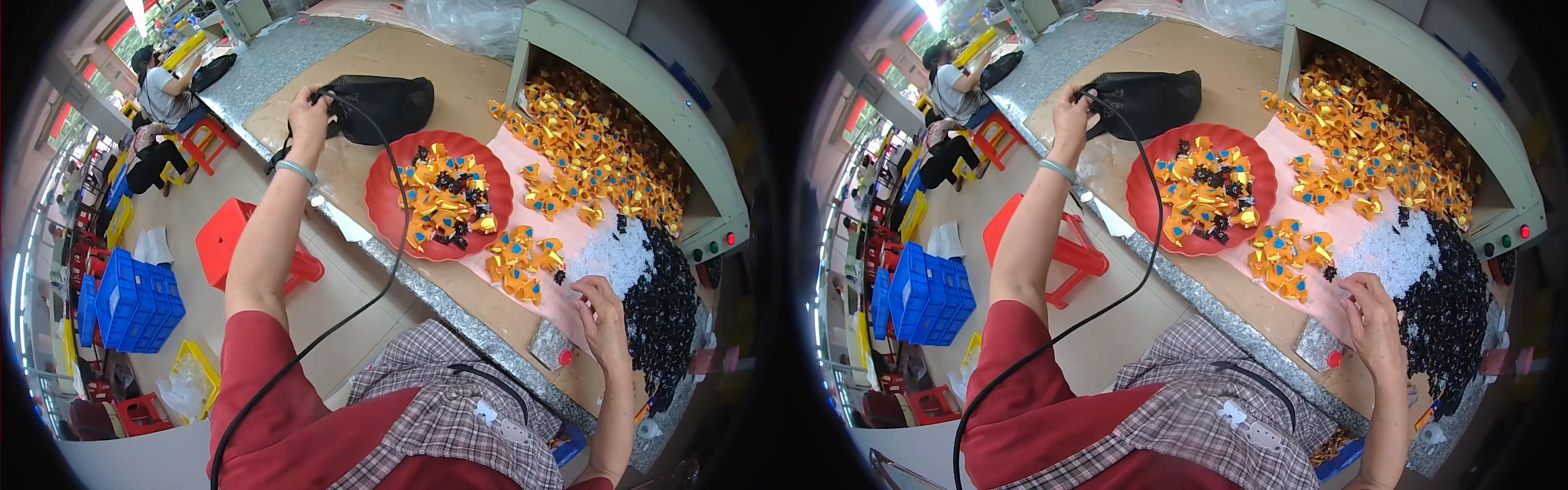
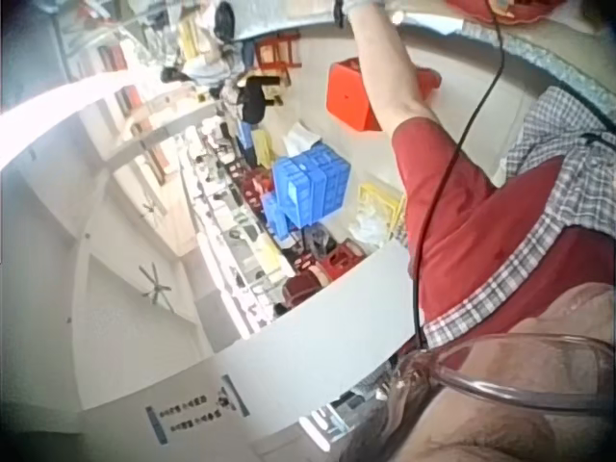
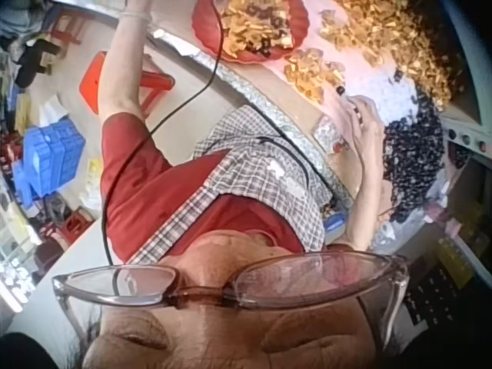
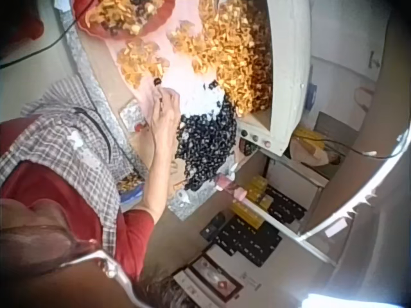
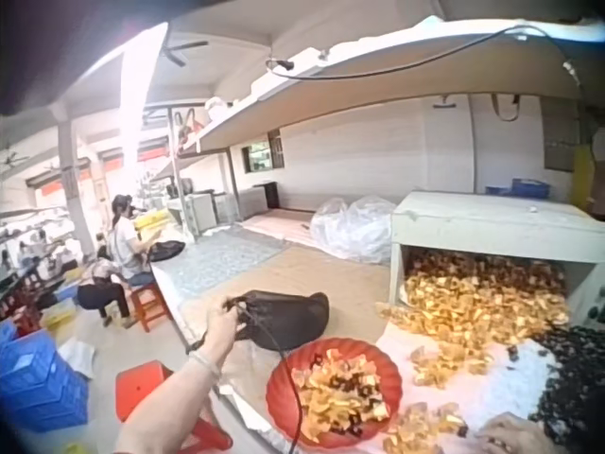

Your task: The person assembles craft figurines by gluing small decorative pieces onto them by hand. The person also adjusts and fastens a buckle on a strap before assembling additional figurines.

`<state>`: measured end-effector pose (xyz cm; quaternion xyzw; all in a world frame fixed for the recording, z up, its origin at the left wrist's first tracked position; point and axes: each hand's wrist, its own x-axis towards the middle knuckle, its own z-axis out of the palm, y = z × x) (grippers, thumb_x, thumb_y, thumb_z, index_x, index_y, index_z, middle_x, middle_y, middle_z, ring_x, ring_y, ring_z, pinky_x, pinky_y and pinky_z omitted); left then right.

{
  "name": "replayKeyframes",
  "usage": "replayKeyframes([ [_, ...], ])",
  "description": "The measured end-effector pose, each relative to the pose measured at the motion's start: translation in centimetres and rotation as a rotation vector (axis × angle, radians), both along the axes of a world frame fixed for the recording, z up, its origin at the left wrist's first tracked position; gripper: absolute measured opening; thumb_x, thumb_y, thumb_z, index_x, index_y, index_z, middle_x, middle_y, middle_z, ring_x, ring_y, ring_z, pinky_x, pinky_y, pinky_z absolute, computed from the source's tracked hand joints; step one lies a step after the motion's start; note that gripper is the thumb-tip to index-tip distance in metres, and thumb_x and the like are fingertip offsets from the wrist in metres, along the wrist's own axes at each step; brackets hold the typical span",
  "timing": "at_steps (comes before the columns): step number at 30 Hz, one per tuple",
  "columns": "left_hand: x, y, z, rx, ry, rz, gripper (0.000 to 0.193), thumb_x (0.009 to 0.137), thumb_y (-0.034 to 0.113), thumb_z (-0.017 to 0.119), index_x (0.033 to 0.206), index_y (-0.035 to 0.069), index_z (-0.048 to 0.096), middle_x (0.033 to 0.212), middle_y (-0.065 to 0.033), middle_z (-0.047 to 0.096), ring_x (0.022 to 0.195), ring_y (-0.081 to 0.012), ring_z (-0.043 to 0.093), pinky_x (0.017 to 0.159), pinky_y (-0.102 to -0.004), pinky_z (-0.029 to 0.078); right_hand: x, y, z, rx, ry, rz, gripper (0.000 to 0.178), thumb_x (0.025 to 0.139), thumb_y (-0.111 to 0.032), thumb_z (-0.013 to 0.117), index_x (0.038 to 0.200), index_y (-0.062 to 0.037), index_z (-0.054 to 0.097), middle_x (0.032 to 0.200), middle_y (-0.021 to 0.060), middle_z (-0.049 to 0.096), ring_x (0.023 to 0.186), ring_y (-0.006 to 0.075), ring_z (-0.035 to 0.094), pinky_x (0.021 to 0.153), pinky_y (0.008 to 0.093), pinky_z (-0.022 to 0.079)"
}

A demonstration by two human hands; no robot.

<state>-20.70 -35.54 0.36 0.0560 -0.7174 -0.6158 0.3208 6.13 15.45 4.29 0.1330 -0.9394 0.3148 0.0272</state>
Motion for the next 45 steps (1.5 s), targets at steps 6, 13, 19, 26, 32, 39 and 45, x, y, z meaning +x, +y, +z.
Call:
replayKeyframes([
  [6, 0.1, -0.6, 7.0, -0.304, 0.107, 0.046, 0.017, 0.083, 0.004, 0.067, 0.1, 0.001, 0.068, 0.081, -0.0044, 0.067, 0.072, -0.011, 0.062, 0.065, -0.0284, 0.051, 0.5, 0.3, 0.3, -0.022, 0.031, -0.01, 0.024, 0.083, 0.006, 0.057, 0.105, -0.0004, 0.064, 0.103, 0.0116, 0.06, 0.081, 0.0222, 0.061, 0.065, 0.0294, 0.049],
  [13, 7.0, -5.8, 13.8, -0.473, 0.122, 0.051, 0.019, 0.084, 0.006, 0.069, 0.102, 0.002, 0.067, 0.088, -0.0019, 0.068, 0.079, -0.0093, 0.062, 0.073, -0.0238, 0.051, 1.1, 0.1, 1.3, -0.05, 0.071, 0.016, 0.023, 0.083, 0.007, 0.058, 0.104, 0.0005, 0.064, 0.103, 0.0114, 0.06, 0.082, 0.0216, 0.061, 0.065, 0.0284, 0.048],
  [19, 18.8, -6.9, 21.0, -0.572, 0.286, -0.269, 0.02, 0.088, 0.003, 0.065, 0.107, 0.003, 0.064, 0.098, -0.0058, 0.066, 0.092, -0.0134, 0.063, 0.082, -0.0254, 0.051, 2.8, -4.7, 4.8, -0.162, 0.024, 0.236, 0.024, 0.083, 0.005, 0.059, 0.106, 0.001, 0.065, 0.103, 0.0124, 0.06, 0.084, 0.0226, 0.062, 0.07, 0.0296, 0.05],
  [26, 30.3, -3.4, 21.1, -0.498, 0.214, -0.468, 0.015, 0.088, -0.001, 0.063, 0.103, -0.001, 0.062, 0.096, -0.0088, 0.065, 0.1, -0.0205, 0.065, 0.09, -0.03, 0.051, 5.0, -14.4, 6.7, -0.493, -0.062, 0.561, 0.03, 0.085, -0.004, 0.063, 0.115, -0.0009, 0.063, 0.115, 0.0123, 0.06, 0.099, 0.0209, 0.061, 0.082, 0.0316, 0.049],
  [32, 36.5, 0.2, 17.2, -0.521, 0.06, -0.442, 0.015, 0.081, -0.007, 0.063, 0.094, -0.001, 0.063, 0.094, -0.0083, 0.064, 0.09, -0.0188, 0.065, 0.082, -0.0285, 0.051, 6.8, -19.9, 2.9, -0.661, 0.001, 0.646, 0.034, 0.086, -0.007, 0.063, 0.12, -0.0035, 0.06, 0.124, 0.0129, 0.056, 0.109, 0.0225, 0.057, 0.088, 0.0327, 0.048],
  [39, 39.5, 4.4, 14.1, -0.805, -0.173, -0.302, 0.017, 0.075, -0.012, 0.064, 0.088, -0.002, 0.063, 0.091, -0.0071, 0.061, 0.082, -0.0143, 0.06, 0.081, -0.0263, 0.048, 9.2, -21.6, 1.2, -0.648, -0.035, 0.676, 0.032, 0.086, -0.007, 0.063, 0.118, -0.0045, 0.06, 0.125, 0.0128, 0.055, 0.114, 0.0247, 0.056, 0.091, 0.0329, 0.047],
  [45, 38.9, 3.4, 11.8, -0.781, -0.033, -0.352, 0.023, 0.069, -0.015, 0.057, 0.087, -0.003, 0.063, 0.087, -0.0076, 0.062, 0.083, -0.0178, 0.062, 0.076, -0.0261, 0.05, 8.6, -20.9, -2.8, -0.52, 0.154, 0.74, 0.031, 0.085, -0.007, 0.063, 0.116, -0.0045, 0.061, 0.125, 0.0134, 0.055, 0.112, 0.0246, 0.057, 0.09, 0.0335, 0.048],
])
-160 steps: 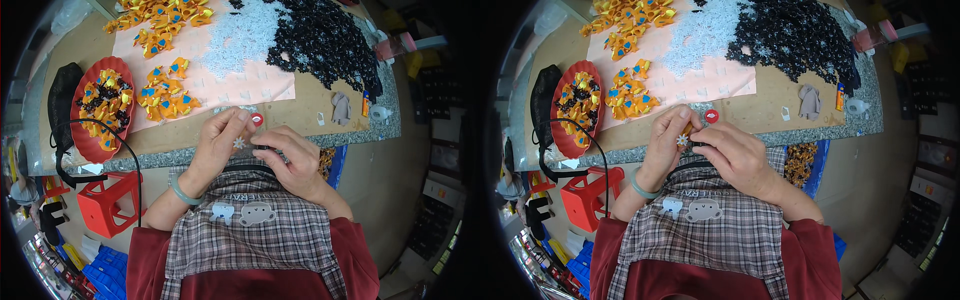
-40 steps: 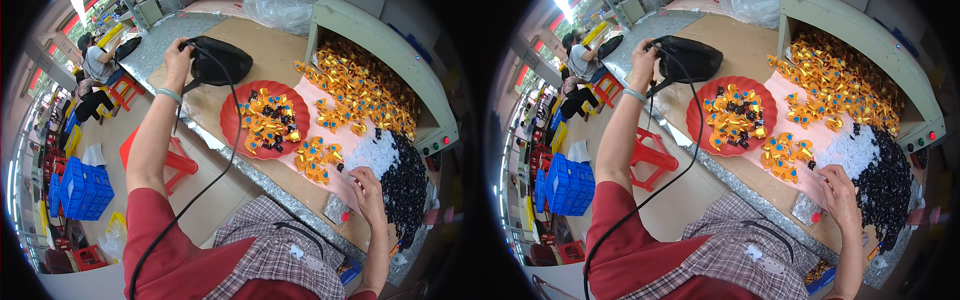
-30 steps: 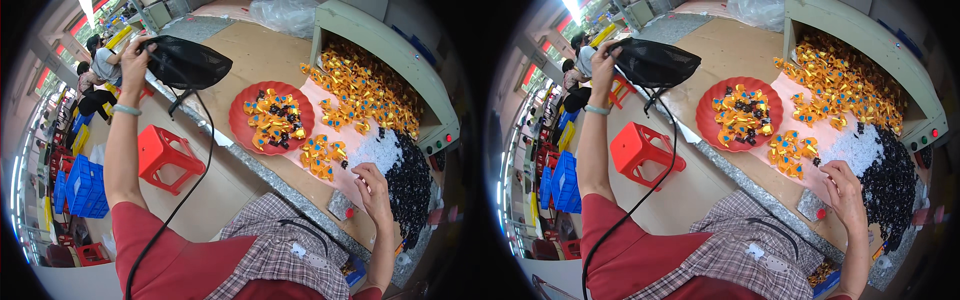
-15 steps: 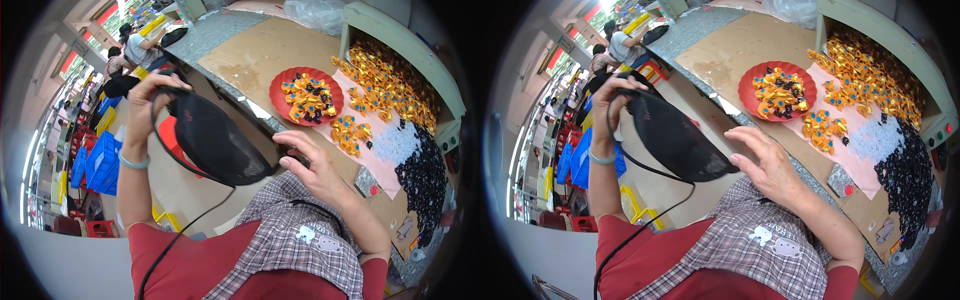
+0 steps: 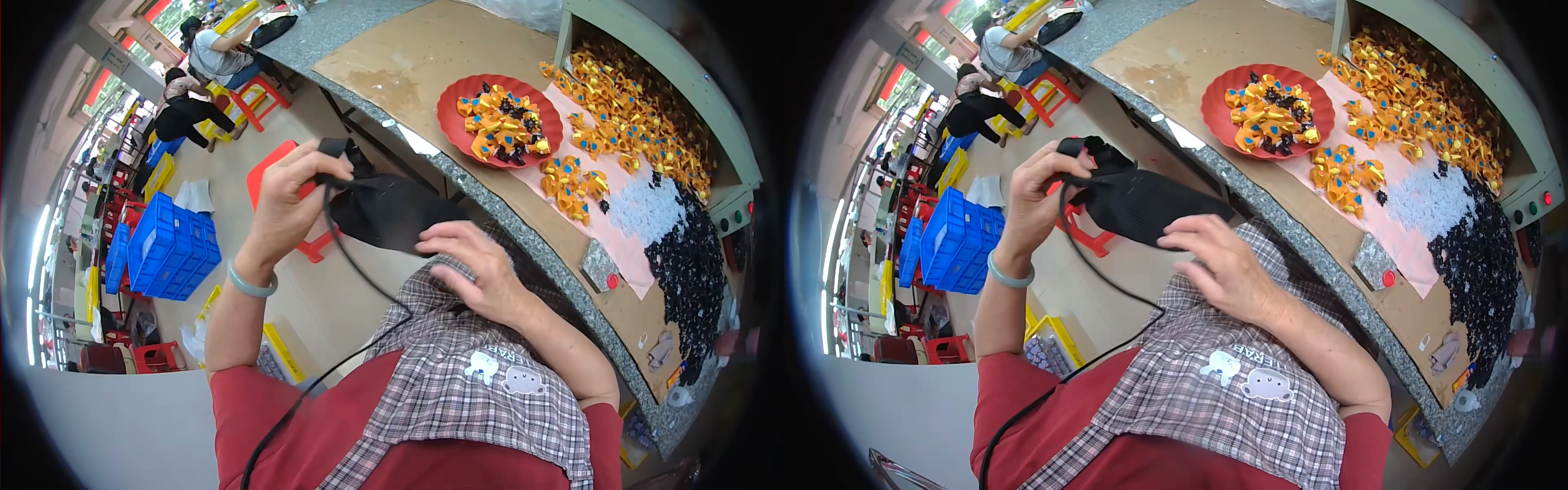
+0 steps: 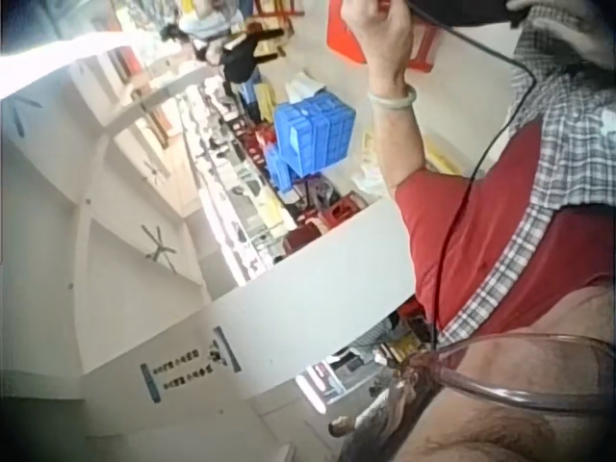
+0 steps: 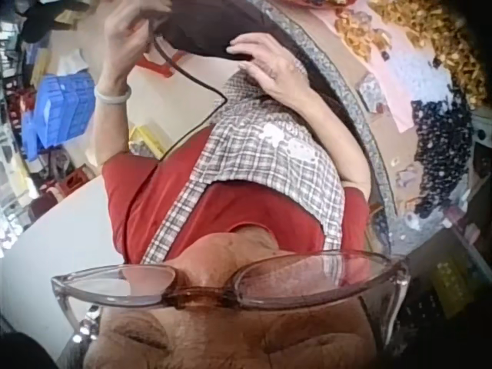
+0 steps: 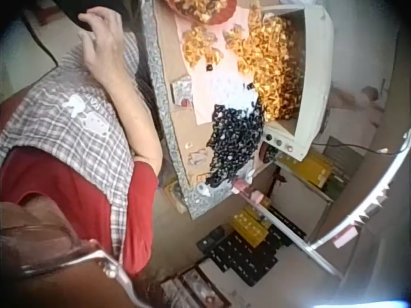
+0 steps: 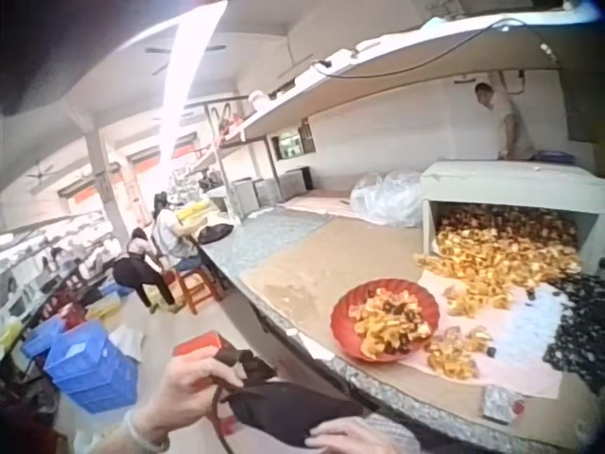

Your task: The person assembles craft figurines by gluing small decorative pieces onto them by hand. The person also adjusts and fastens a buckle on a strap before assembling additional figurines.

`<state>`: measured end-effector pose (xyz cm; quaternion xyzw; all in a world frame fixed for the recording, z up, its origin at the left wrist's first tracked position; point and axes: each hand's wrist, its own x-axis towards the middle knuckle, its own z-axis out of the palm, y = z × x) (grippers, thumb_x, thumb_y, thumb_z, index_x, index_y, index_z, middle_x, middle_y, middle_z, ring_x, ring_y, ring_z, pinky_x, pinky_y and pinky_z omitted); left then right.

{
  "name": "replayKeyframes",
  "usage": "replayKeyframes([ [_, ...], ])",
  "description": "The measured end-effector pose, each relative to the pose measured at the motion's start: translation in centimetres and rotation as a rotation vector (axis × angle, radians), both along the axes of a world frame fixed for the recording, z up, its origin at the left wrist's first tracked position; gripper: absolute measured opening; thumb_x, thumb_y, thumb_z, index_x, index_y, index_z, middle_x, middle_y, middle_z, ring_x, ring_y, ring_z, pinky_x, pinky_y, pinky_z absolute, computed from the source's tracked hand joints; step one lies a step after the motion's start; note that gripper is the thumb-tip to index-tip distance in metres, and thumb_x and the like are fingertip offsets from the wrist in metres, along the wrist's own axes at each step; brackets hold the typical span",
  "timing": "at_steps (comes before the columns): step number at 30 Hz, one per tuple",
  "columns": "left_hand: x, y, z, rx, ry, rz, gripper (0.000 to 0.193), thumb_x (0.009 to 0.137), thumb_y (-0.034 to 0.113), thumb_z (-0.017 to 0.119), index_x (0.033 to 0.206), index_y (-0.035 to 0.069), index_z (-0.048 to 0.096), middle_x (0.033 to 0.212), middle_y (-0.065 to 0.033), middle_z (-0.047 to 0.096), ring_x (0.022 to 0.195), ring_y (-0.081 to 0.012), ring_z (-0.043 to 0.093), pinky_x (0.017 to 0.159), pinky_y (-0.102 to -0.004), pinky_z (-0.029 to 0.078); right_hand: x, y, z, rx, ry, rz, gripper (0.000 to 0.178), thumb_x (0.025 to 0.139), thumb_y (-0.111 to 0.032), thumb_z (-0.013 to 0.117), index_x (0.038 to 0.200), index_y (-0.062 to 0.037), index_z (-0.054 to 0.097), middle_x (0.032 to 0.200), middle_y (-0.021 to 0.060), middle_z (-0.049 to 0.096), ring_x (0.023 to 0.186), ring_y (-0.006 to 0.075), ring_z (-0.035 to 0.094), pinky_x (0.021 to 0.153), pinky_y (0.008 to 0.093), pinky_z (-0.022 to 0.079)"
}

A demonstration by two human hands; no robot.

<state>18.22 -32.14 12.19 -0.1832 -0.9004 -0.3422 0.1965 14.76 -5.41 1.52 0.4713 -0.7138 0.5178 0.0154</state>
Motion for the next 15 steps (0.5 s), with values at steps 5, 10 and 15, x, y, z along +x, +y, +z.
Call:
replayKeyframes([
  [5, -0.1, -3.6, -1.2, 0.232, -0.007, -0.124, 0.018, 0.075, -0.01, 0.065, 0.089, 0.001, 0.063, 0.096, -0.0119, 0.063, 0.088, -0.0222, 0.064, 0.082, -0.0299, 0.051, -2.6, 1.4, -3.8, -0.037, -0.249, -0.237, 0.031, 0.088, -0.01, 0.062, 0.118, -0.005, 0.061, 0.122, 0.0127, 0.057, 0.11, 0.0232, 0.058, 0.093, 0.0342, 0.047],
  [10, 0.2, -3.7, -1.2, 0.481, 0.1, -0.261, 0.015, 0.08, -0.001, 0.071, 0.089, 0.005, 0.061, 0.104, -0.0146, 0.063, 0.093, -0.0268, 0.064, 0.082, -0.0358, 0.054, -2.1, -0.6, -9.8, -0.038, -0.504, -0.269, 0.029, 0.095, -0.019, 0.055, 0.12, -0.0054, 0.06, 0.116, 0.0108, 0.061, 0.104, 0.0203, 0.06, 0.091, 0.0321, 0.047],
  [15, 0.6, -4.1, -2.1, 0.55, 0.06, -0.251, 0.016, 0.079, 0.002, 0.072, 0.087, 0.006, 0.06, 0.106, -0.016, 0.064, 0.093, -0.0273, 0.065, 0.081, -0.0378, 0.055, -1.5, -1.4, -14.0, 0.078, -0.888, 0.053, 0.036, 0.1, -0.031, 0.048, 0.122, -0.0042, 0.059, 0.112, 0.0093, 0.063, 0.104, 0.0197, 0.059, 0.088, 0.0321, 0.047],
])
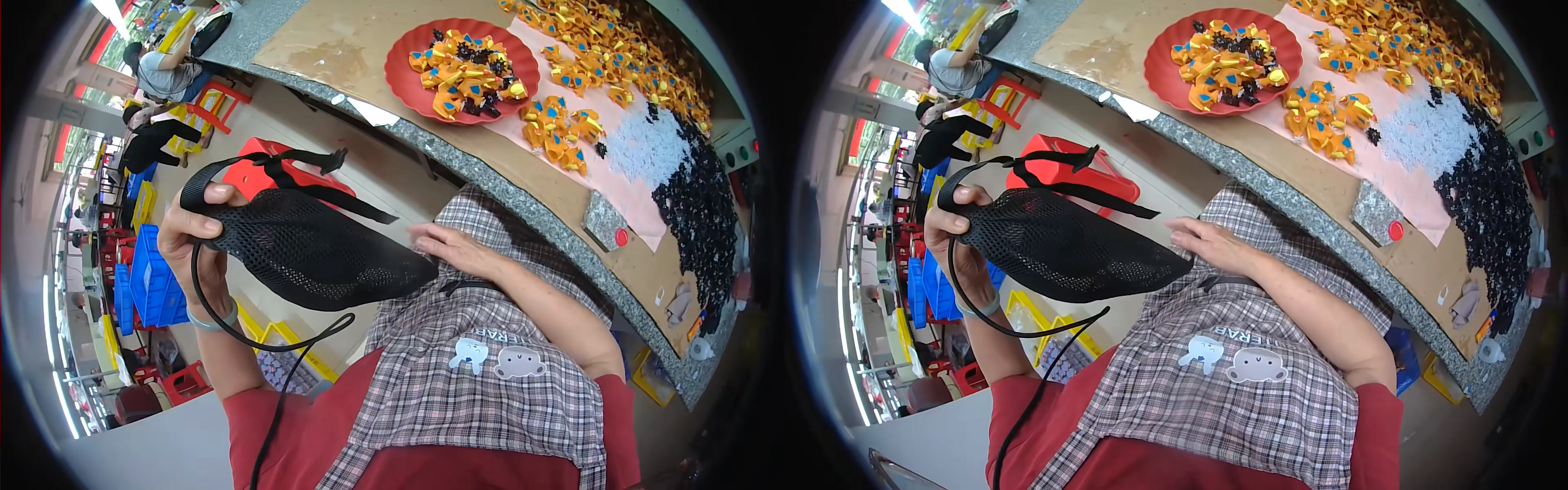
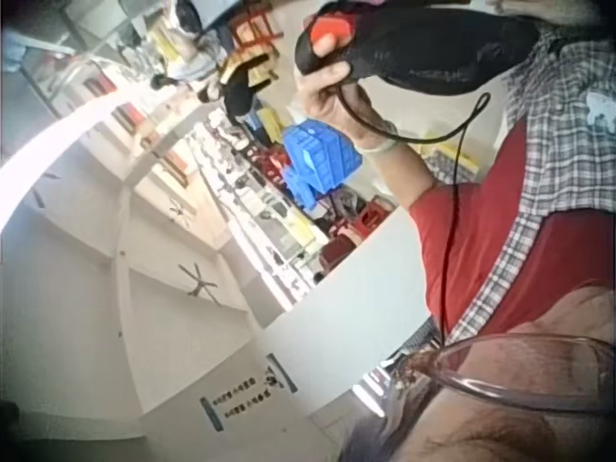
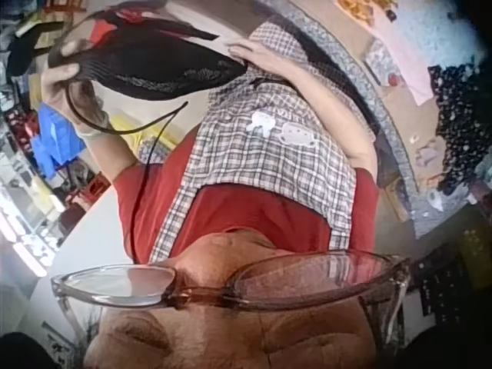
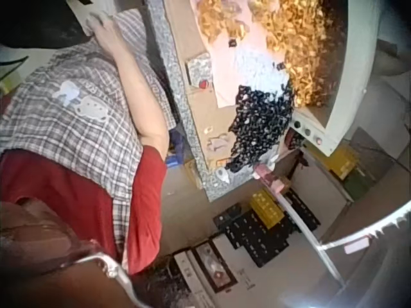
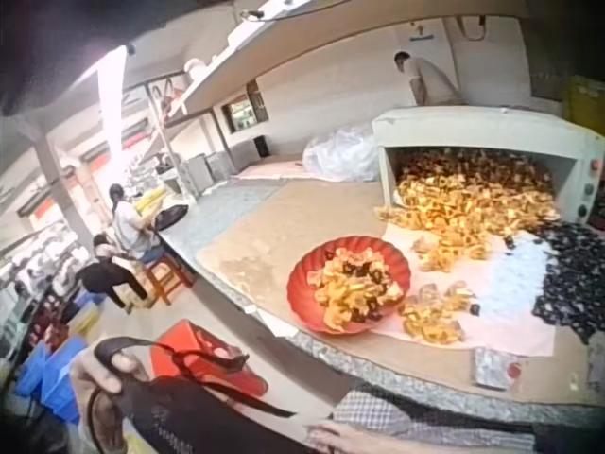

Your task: The person assembles craft figurines by gluing small decorative pieces onto them by hand. The person also adjusts and fastens a buckle on a strap before assembling additional figurines.

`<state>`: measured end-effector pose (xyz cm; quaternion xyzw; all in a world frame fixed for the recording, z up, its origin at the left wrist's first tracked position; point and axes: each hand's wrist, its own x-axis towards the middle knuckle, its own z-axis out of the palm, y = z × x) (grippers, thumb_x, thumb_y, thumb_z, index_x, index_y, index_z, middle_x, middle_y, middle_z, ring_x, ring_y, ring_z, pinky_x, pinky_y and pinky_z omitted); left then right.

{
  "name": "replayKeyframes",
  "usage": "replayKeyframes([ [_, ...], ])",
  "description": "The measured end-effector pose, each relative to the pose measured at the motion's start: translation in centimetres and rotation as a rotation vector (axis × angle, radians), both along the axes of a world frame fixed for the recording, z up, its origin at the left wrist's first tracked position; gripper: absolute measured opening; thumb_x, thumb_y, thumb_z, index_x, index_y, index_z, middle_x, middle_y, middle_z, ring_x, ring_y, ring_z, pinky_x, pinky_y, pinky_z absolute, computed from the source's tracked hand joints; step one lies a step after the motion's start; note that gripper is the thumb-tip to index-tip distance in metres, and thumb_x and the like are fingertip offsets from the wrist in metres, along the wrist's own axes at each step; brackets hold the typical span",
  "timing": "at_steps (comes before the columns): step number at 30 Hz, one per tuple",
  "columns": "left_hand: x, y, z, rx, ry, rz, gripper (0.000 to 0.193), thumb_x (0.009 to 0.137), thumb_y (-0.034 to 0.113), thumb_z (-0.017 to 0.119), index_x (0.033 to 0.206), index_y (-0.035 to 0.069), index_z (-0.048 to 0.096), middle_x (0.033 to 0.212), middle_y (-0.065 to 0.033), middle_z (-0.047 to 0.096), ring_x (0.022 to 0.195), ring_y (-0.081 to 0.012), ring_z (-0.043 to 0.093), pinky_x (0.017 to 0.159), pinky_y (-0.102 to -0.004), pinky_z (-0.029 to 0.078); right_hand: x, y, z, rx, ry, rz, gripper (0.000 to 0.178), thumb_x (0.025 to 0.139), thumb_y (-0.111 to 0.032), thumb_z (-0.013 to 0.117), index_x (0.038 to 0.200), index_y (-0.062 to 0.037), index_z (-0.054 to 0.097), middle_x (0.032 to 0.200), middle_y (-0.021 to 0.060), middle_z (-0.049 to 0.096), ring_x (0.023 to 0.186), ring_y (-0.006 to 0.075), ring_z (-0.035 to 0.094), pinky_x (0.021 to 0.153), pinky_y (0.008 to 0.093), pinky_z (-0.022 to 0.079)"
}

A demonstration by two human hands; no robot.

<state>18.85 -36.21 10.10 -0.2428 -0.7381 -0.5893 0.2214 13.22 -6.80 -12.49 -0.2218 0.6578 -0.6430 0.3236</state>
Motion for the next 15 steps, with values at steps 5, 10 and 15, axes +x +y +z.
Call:
replayKeyframes([
  [5, 0.3, 0.0, -1.0, 0.1, -0.062, 0.004, 0.015, 0.078, 0.004, 0.073, 0.084, 0.007, 0.059, 0.113, -0.0165, 0.064, 0.09, -0.0268, 0.063, 0.075, -0.034, 0.056, -2.0, 1.6, 1.1, 0.125, -0.052, 0.43, 0.041, 0.098, -0.036, 0.052, 0.121, -0.0027, 0.058, 0.118, 0.012, 0.062, 0.102, 0.0228, 0.06, 0.085, 0.0356, 0.048],
  [10, 0.6, 1.7, -1.0, 0.1, -0.083, -0.135, 0.013, 0.078, 0.007, 0.073, 0.078, 0.006, 0.06, 0.114, -0.017, 0.065, 0.087, -0.0263, 0.064, 0.069, -0.032, 0.055, -1.5, 1.1, 5.1, 0.354, 0.856, -0.031, 0.031, 0.098, -0.021, 0.054, 0.123, -0.0039, 0.059, 0.115, 0.0114, 0.061, 0.101, 0.0135, 0.057, 0.089, 0.0294, 0.047],
  [15, 0.7, 2.8, -0.6, 0.041, -0.104, -0.28, 0.008, 0.079, 0.008, 0.072, 0.077, 0.006, 0.064, 0.104, -0.0208, 0.068, 0.079, -0.0314, 0.069, 0.072, -0.0404, 0.057, -2.5, -2.8, 8.2, -0.353, -0.059, -0.136, 0.029, 0.093, -0.007, 0.059, 0.121, -0.0041, 0.059, 0.116, 0.0129, 0.061, 0.104, 0.0111, 0.056, 0.088, 0.0285, 0.048],
])
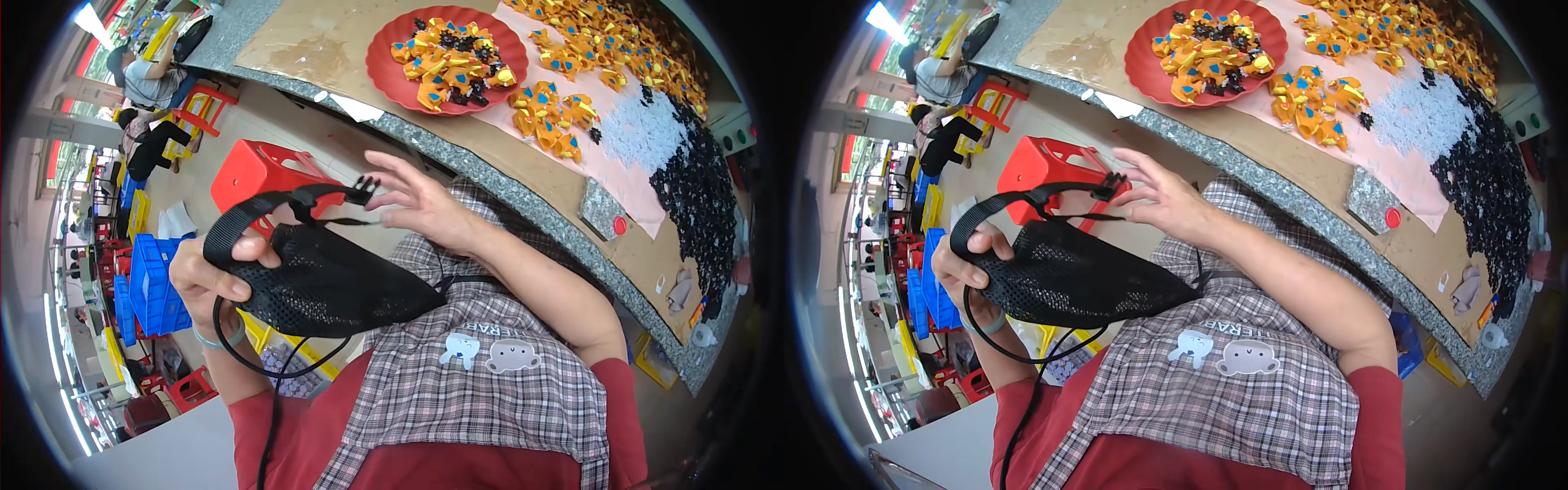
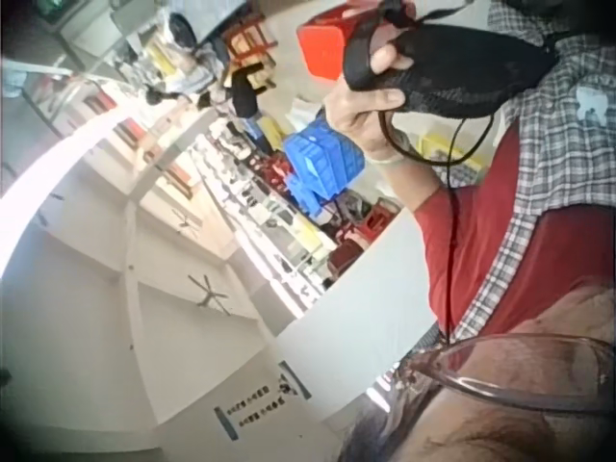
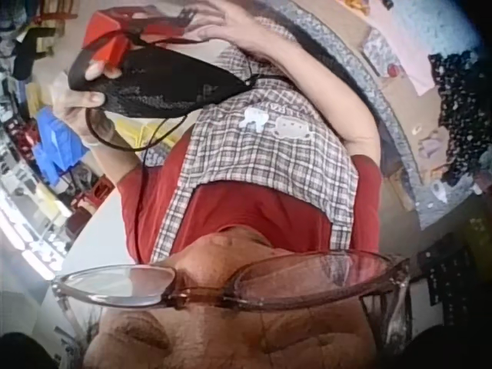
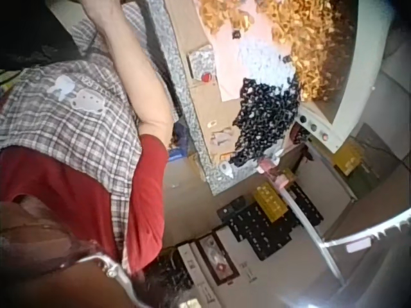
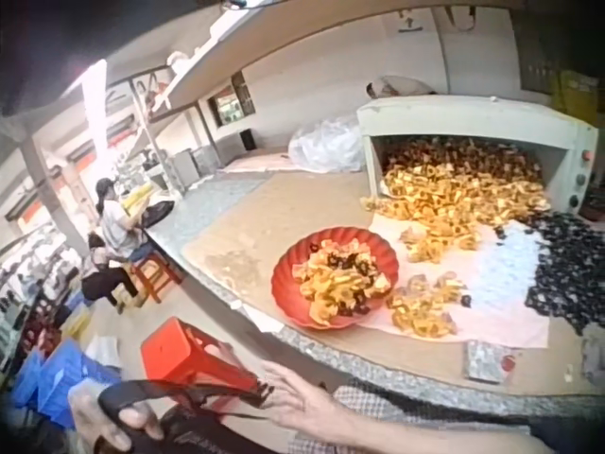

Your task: The person assembles craft figurines by gluing small decorative pieces onto them by hand. The person also adjusts and fastens a buckle on a strap before assembling additional figurines.

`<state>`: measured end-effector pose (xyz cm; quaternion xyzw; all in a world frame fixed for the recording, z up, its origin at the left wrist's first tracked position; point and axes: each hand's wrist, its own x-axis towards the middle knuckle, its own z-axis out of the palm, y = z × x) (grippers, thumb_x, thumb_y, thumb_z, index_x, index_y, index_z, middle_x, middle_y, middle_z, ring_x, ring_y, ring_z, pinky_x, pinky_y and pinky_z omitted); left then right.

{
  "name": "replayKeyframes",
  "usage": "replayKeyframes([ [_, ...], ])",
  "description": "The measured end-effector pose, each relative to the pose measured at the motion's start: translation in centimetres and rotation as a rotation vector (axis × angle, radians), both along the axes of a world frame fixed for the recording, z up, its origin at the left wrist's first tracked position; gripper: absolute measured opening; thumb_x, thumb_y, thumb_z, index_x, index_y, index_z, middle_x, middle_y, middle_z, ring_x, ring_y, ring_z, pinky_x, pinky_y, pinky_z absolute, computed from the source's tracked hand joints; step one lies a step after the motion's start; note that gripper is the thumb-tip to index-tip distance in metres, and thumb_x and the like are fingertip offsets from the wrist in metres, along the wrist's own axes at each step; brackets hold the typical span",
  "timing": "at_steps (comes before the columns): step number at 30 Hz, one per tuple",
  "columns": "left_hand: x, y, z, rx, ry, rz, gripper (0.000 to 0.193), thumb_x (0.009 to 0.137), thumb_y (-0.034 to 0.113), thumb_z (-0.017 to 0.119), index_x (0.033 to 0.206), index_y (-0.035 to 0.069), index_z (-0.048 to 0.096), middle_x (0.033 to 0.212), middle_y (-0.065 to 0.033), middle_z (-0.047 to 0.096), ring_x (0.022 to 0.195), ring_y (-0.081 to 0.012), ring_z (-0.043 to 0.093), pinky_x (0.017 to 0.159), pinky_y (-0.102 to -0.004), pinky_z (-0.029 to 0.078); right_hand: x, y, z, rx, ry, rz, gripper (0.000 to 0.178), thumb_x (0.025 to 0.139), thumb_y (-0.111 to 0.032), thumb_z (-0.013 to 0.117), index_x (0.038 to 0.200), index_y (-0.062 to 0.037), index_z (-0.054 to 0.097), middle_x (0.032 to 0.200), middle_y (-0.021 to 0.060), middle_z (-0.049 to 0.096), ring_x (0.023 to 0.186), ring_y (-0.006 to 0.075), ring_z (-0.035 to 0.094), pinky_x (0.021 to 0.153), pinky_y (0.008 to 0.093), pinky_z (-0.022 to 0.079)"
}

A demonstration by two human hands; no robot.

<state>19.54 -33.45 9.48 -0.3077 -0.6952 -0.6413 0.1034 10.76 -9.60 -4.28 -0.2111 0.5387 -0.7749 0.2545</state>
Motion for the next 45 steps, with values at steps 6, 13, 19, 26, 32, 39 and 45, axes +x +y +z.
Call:
replayKeyframes([
  [6, 0.2, -0.2, -0.8, -0.059, -0.03, -0.01, 0.008, 0.078, 0.007, 0.072, 0.076, 0.006, 0.065, 0.097, -0.0207, 0.07, 0.078, -0.0329, 0.069, 0.072, -0.0423, 0.057, -0.1, 0.8, -0.3, -0.102, -0.037, 0.064, 0.031, 0.09, 0.001, 0.06, 0.12, -0.0009, 0.059, 0.098, 0.009, 0.067, 0.076, 0.0075, 0.06, 0.071, 0.023, 0.051],
  [13, -0.3, -0.7, -1.8, -0.027, -0.108, -0.023, 0.011, 0.076, 0.01, 0.075, 0.075, 0.005, 0.065, 0.089, -0.0193, 0.07, 0.079, -0.033, 0.068, 0.073, -0.0444, 0.055, -0.7, 3.4, 1.2, -0.08, -0.186, -0.022, 0.028, 0.09, -0.002, 0.062, 0.117, 0.0003, 0.06, 0.083, 0.0028, 0.065, 0.053, 0.0021, 0.05, 0.048, 0.0158, 0.04],
  [19, -0.6, 0.0, -1.6, -0.083, -0.113, -0.032, 0.012, 0.075, 0.008, 0.074, 0.074, 0.003, 0.064, 0.081, -0.0149, 0.068, 0.078, -0.0318, 0.066, 0.074, -0.0443, 0.052, -0.6, 7.1, 4.6, -0.199, -0.305, -0.13, 0.025, 0.091, -0.008, 0.063, 0.114, -0.0001, 0.062, 0.083, 0.0032, 0.064, 0.048, -0.0012, 0.042, 0.042, 0.0125, 0.032],
  [26, -0.8, 1.1, -1.5, -0.146, -0.086, -0.071, 0.014, 0.073, -0.003, 0.07, 0.085, 0.003, 0.064, 0.085, -0.0124, 0.065, 0.083, -0.0268, 0.064, 0.073, -0.0368, 0.051, -1.4, 13.2, 13.0, -0.338, 0.031, -0.206, 0.024, 0.092, -0.01, 0.062, 0.113, 0.0008, 0.064, 0.089, 0.0054, 0.066, 0.061, -0.0001, 0.05, 0.049, 0.0141, 0.04],
  [32, 0.2, 3.2, -3.2, 0.051, -0.484, 0.003, 0.053, 0.07, -0.011, 0.066, 0.12, 0.002, 0.054, 0.095, -0.0082, 0.06, 0.086, -0.0159, 0.06, 0.071, -0.0244, 0.048, -1.6, 16.7, 17.4, 0.397, 1.167, -0.377, 0.015, 0.08, 0.0, 0.067, 0.095, -0.0022, 0.069, 0.095, 0.0066, 0.07, 0.086, 0.0165, 0.063, 0.074, 0.0272, 0.05],
  [39, -0.9, 2.9, -3.3, -0.007, -0.582, -0.118, 0.077, 0.069, -0.007, 0.067, 0.14, 0.0, 0.037, 0.102, -0.0088, 0.056, 0.085, -0.0136, 0.058, 0.075, -0.0227, 0.044, -1.0, 17.7, 16.1, 0.491, 1.4, -0.5, 0.016, 0.073, 0.006, 0.068, 0.086, -0.0037, 0.068, 0.095, 0.0086, 0.071, 0.09, 0.0254, 0.065, 0.081, 0.0348, 0.051],
  [45, -1.8, 2.9, -2.3, -0.109, -0.61, -0.238, 0.085, 0.066, 0.002, 0.069, 0.143, -0.001, 0.033, 0.103, -0.0096, 0.055, 0.086, -0.0152, 0.058, 0.082, -0.0245, 0.046, -0.5, 18.7, 15.7, 0.329, 1.345, -0.573, 0.015, 0.073, 0.007, 0.068, 0.085, -0.0026, 0.068, 0.093, 0.0094, 0.072, 0.092, 0.0264, 0.066, 0.08, 0.036, 0.051],
])
